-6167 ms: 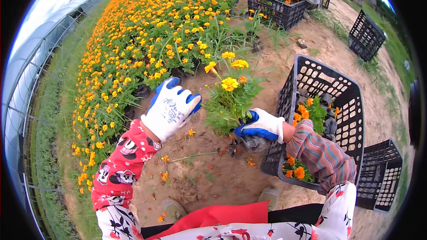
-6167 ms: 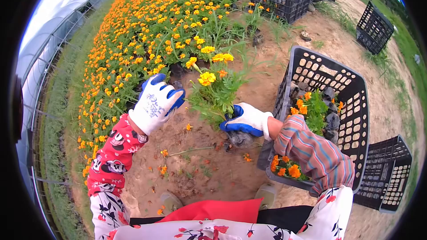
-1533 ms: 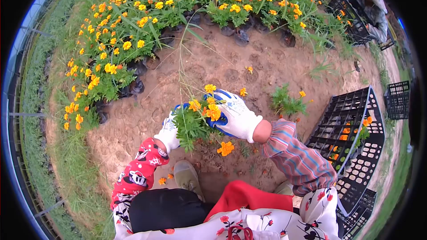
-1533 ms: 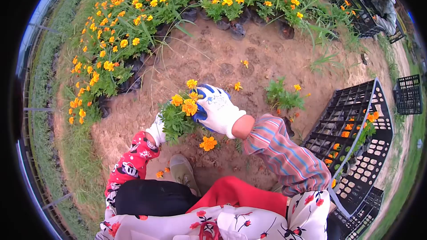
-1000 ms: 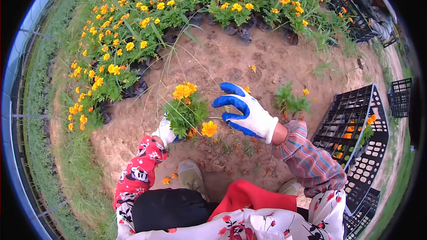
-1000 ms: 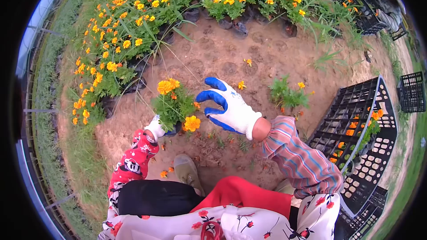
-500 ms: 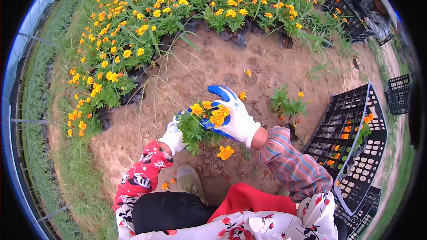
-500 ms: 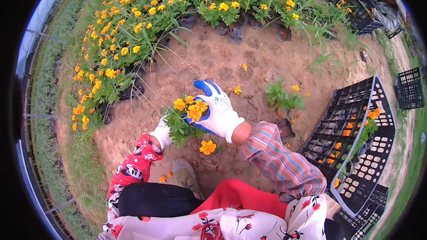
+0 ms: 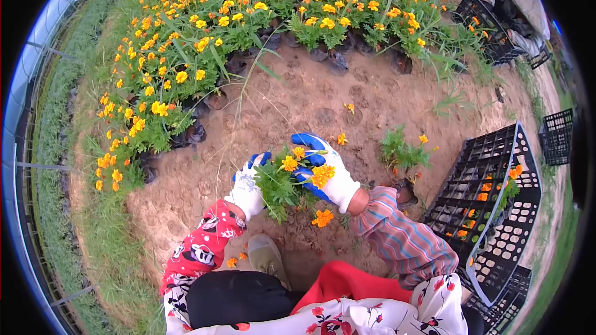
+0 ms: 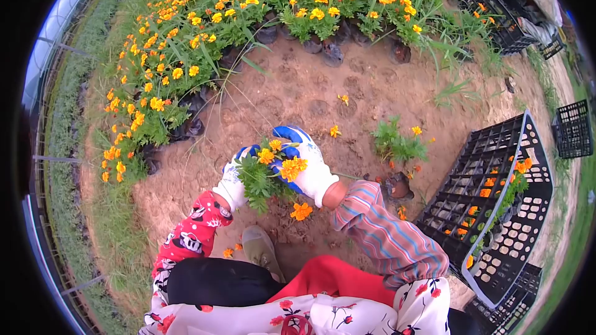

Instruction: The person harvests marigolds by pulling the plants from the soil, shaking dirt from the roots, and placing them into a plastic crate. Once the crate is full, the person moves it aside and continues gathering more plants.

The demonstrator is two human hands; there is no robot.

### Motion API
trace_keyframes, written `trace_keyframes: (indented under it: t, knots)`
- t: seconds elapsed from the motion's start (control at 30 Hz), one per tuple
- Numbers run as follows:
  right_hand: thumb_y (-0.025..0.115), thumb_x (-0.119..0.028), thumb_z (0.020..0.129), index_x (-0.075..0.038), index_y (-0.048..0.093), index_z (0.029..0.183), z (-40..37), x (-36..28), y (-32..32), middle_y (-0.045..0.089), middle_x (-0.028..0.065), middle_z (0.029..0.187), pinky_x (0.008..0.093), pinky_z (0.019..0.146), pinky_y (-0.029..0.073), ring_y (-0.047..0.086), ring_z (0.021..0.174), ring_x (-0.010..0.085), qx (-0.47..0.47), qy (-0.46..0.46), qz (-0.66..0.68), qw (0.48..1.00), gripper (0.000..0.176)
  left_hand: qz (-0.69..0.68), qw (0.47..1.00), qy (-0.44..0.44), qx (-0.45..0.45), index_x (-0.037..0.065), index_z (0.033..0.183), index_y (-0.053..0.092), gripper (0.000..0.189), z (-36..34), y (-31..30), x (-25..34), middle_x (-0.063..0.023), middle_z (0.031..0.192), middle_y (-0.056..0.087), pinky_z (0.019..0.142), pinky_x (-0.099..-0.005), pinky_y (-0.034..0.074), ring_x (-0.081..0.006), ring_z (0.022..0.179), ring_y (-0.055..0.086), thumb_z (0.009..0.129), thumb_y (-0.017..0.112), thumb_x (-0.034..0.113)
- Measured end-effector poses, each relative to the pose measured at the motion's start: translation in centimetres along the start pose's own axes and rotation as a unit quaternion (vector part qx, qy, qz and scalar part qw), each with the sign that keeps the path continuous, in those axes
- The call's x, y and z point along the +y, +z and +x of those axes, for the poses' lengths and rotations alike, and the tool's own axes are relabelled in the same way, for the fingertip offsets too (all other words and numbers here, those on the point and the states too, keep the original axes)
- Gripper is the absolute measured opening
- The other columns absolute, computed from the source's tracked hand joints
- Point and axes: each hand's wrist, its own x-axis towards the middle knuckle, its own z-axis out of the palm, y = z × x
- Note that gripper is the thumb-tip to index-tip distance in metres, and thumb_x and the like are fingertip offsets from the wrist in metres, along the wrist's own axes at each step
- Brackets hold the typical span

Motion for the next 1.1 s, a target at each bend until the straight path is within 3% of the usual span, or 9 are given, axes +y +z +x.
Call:
trace_keyframes:
  t: [0.07,0.27,0.43,0.5,0.6,0.7,0.8,0.9,1.1]
  knots:
    - [0.07,-0.013,0.073,-0.002,0.06,0.103,-0.3,-0.4,0.7,0.052,0.0086,0.122,0.0319,0.087,0.045,0.053,0.105,0.0187,0.013,0.118,0.266,0.957,0.033,0.023,0.999,0.015,0.02,0.007,0.12,0.046,0.051,0.0,0.0,-0.3,-0.0138,0.117,0.049,0.09,-0.0402,0.04,-0.033,0.105,0.048,0.075,0.064,0.024]
    - [0.065,-0.01,0.078,0.001,0.061,0.104,0.7,-0.3,-2.7,0.054,0.007,0.119,0.0278,0.091,0.042,0.055,0.105,0.0158,-0.059,0.172,0.468,0.865,0.029,-0.076,0.995,-0.068,0.007,0.006,0.121,0.046,0.036,-0.4,3.6,-7.4,-0.014,0.116,0.053,0.093,-0.0384,0.04,-0.0266,0.106,0.052,0.087,0.051,0.016]
    - [0.064,-0.014,0.082,-0.005,0.044,0.127,2.5,1.4,-7.0,0.049,0.0062,0.124,0.0326,0.099,0.036,0.043,0.119,0.0148,0.138,0.199,0.588,0.772,0.05,-0.151,0.984,-0.021,-0.087,0.005,0.119,0.053,0.03,-1.8,0.7,-7.6,-0.0098,0.117,0.056,0.093,-0.0323,0.041,-0.0193,0.109,0.052,0.092,0.047,0.017]
    - [0.067,-0.022,0.081,-0.008,0.043,0.128,1.7,2.2,-6.7,0.043,0.0094,0.131,0.0343,0.101,0.034,0.042,0.121,0.0214,0.073,0.201,0.212,0.953,0.055,-0.35,0.927,-0.079,-0.109,0.004,0.119,0.052,0.031,-1.2,-1.0,-4.2,-0.0087,0.116,0.057,0.091,-0.0319,0.042,-0.0188,0.105,0.054,0.092,0.051,0.019]
    - [0.072,-0.051,0.064,-0.007,0.035,0.133,-1.0,0.1,-2.6,0.034,0.0222,0.135,0.0461,0.104,0.03,0.031,0.127,0.0382,-0.11,0.1,-0.068,0.987,0.09,-0.451,0.887,-0.029,-0.095,0.003,0.121,0.051,0.033,0.4,-2.3,0.3,-0.0077,0.119,0.056,0.093,-0.0328,0.042,-0.0188,0.107,0.054,0.092,0.051,0.019]
    - [0.077,-0.047,0.05,0.0,0.033,0.132,-0.9,-2.1,0.0,0.03,0.0236,0.137,0.0474,0.102,0.031,0.032,0.126,0.0389,-0.114,0.114,-0.058,0.985,0.104,-0.59,0.789,-0.051,-0.162,0.007,0.135,0.035,0.045,1.9,-0.5,0.7,-0.0086,0.133,0.044,0.105,-0.0352,0.031,-0.0188,0.123,0.041,0.097,0.038,0.029]
    - [0.073,-0.038,0.061,0.001,0.035,0.129,0.9,-3.8,-1.4,0.034,0.0258,0.132,0.0438,0.101,0.034,0.036,0.122,0.041,-0.056,0.218,0.052,0.973,0.087,-0.632,0.727,-0.019,-0.267,0.009,0.139,0.027,0.053,3.3,-6.9,10.1,-0.0071,0.133,0.042,0.104,-0.0365,0.031,-0.0206,0.125,0.04,0.096,0.036,0.039]
    - [0.069,-0.037,0.065,0.002,0.05,0.111,1.8,-5.5,-6.8,0.045,0.0253,0.117,0.0452,0.09,0.041,0.044,0.112,0.0396,-0.016,0.223,0.056,0.973,0.063,-0.442,0.862,-0.029,-0.248,0.008,0.137,0.032,0.053,5.4,-9.8,11.5,-0.0086,0.131,0.044,0.1,-0.035,0.036,-0.0199,0.122,0.042,0.095,0.039,0.038]
    - [0.06,-0.046,0.076,0.0,0.05,0.12,-2.9,-6.0,-25.8,0.055,0.0222,0.116,0.037,0.093,0.042,0.052,0.11,0.0342,0.098,0.302,-0.033,0.948,0.064,-0.381,0.885,0.206,-0.172,0.007,0.14,0.025,0.058,7.1,-13.4,25.5,-0.011,0.143,0.026,0.092,-0.0377,0.041,-0.0256,0.124,0.038,0.088,0.05,0.017]
